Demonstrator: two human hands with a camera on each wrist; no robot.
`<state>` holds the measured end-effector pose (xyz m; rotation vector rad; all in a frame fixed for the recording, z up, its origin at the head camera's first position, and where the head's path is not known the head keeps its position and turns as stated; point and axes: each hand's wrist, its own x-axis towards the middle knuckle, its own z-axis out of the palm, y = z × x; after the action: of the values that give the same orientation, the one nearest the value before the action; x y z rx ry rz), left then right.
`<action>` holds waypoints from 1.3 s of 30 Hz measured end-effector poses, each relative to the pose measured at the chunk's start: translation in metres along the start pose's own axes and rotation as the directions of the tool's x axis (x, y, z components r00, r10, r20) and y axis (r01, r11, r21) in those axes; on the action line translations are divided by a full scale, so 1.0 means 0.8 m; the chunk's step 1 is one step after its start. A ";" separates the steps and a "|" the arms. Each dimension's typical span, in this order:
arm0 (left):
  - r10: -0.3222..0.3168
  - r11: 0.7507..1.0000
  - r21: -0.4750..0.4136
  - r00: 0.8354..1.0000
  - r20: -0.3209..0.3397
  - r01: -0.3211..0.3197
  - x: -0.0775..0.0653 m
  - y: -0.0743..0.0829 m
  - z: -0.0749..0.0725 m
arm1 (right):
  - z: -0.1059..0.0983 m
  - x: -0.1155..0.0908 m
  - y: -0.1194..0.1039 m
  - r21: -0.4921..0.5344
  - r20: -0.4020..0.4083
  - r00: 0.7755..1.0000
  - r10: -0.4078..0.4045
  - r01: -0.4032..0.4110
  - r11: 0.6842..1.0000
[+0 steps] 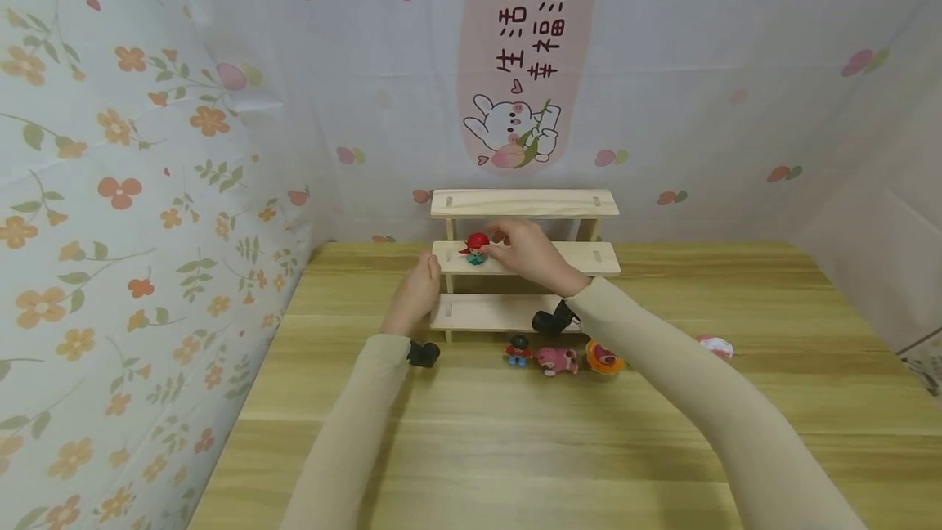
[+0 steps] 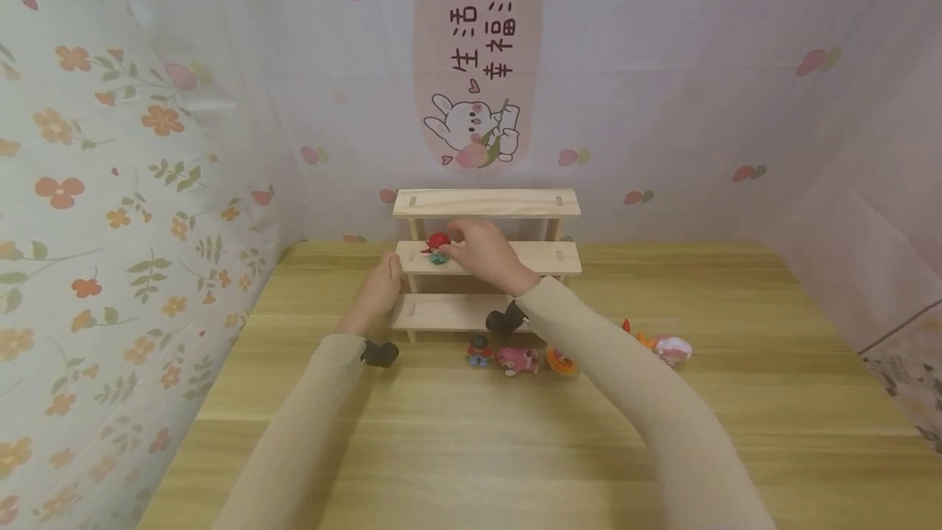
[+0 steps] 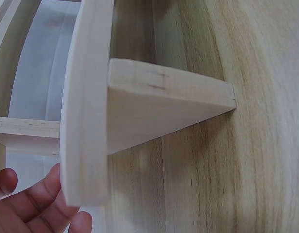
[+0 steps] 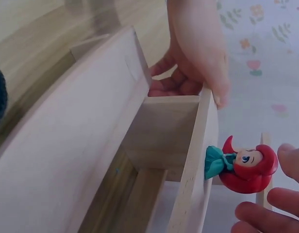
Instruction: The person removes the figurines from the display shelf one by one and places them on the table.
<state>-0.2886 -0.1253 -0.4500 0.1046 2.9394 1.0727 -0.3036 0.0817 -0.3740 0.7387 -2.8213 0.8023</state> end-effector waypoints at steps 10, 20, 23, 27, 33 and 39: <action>-0.013 1.000 -0.010 1.000 0.000 0.013 0.001 0.000 0.002 | 0.008 0.013 -0.002 0.021 0.039 0.999 -0.003 0.002 1.000; -0.026 1.000 -0.004 1.000 -0.006 0.026 0.000 0.003 0.001 | 0.011 0.012 -0.002 0.039 0.021 1.000 0.010 -0.011 0.999; -0.027 1.000 -0.008 1.000 -0.007 0.027 0.000 0.003 0.001 | 0.011 0.010 -0.003 0.071 0.021 1.000 0.012 -0.014 0.997; -0.024 1.000 -0.011 1.000 -0.010 0.024 0.001 0.003 0.001 | 0.009 0.001 -0.005 0.162 0.037 0.999 0.032 -0.037 0.986; -0.020 1.000 -0.005 1.000 -0.010 0.020 0.001 0.003 0.002 | 0.011 -0.010 -0.003 0.205 0.038 0.999 0.020 -0.027 0.978; -0.017 1.000 -0.011 1.000 0.001 0.017 0.000 0.000 0.002 | 0.015 -0.026 -0.008 0.205 0.034 0.998 -0.049 0.041 0.978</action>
<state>-0.2887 -0.1245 -0.4509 0.0807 2.9274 1.0866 -0.2821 0.0797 -0.3860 0.8516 -2.7721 1.0937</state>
